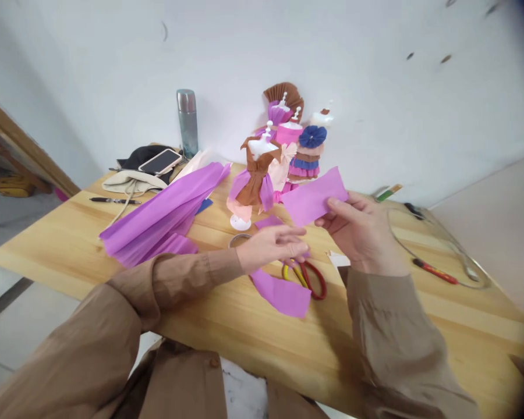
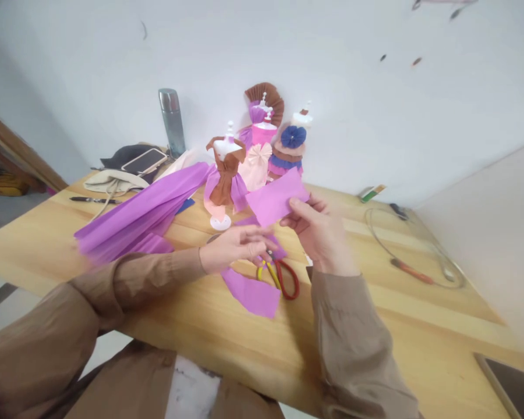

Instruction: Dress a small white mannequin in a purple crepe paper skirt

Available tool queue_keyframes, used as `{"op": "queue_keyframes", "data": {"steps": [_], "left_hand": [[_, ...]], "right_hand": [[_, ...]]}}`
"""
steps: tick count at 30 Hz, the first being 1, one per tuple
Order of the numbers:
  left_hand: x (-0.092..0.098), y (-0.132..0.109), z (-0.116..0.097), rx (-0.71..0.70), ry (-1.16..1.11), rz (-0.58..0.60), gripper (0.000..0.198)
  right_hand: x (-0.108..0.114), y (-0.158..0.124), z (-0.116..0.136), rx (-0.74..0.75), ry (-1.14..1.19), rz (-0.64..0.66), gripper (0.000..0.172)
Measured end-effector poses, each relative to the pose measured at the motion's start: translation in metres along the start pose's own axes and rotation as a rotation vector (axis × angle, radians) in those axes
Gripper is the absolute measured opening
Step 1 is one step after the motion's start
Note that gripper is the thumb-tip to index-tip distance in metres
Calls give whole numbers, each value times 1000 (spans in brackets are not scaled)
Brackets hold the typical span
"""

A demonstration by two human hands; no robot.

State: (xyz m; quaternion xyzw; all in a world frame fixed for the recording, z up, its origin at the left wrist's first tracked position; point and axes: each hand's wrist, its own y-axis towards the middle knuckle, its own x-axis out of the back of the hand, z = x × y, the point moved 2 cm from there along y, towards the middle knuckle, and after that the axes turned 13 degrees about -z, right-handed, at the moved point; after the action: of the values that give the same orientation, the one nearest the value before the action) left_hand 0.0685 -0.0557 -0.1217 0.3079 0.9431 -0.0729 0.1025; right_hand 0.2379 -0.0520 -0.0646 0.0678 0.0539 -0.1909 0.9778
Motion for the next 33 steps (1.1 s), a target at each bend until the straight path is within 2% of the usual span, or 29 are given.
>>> {"op": "queue_keyframes", "data": {"steps": [3, 5, 7, 8, 10, 13, 15, 19, 22, 25, 27, 30, 33], "left_hand": [[3, -2, -16, 14, -204, -100, 40], [8, -3, -27, -24, -156, -228, 24], [13, -4, -37, -44, 5, -327, 20], [16, -4, -41, -54, 116, -327, 21], [19, -4, -48, -132, 362, -233, 24], [18, -7, -56, -348, 668, -61, 27], [17, -11, -60, -433, 792, -30, 29], [24, -13, -71, -445, 920, 43, 24], [43, -10, -83, -392, 967, 100, 11], [63, -3, -90, -287, 958, 2, 9], [68, 1, -88, -168, 860, -25, 10], [65, 4, -84, -124, 688, -124, 19], [59, 3, -85, -131, 581, -201, 17]], "right_hand": [[-9, -8, -2, -27, -29, 44, 25], [-13, -13, 0, -16, -71, 81, 25], [-12, -19, 7, 93, -131, 64, 25], [-10, -21, 12, 178, -159, 39, 26], [-8, -28, 23, 340, -241, 24, 30], [-11, -36, 29, 494, -489, 131, 40], [-16, -39, 25, 521, -636, 206, 43], [-21, -39, 13, 374, -641, 305, 13], [-18, -33, 5, 222, -554, 223, 11], [-18, -25, -7, 77, -318, 38, 14], [-24, -21, -17, -4, -158, -15, 19], [-36, -21, -29, -94, -68, 50, 23], [-43, -25, -33, -135, -53, 102, 26]]}}
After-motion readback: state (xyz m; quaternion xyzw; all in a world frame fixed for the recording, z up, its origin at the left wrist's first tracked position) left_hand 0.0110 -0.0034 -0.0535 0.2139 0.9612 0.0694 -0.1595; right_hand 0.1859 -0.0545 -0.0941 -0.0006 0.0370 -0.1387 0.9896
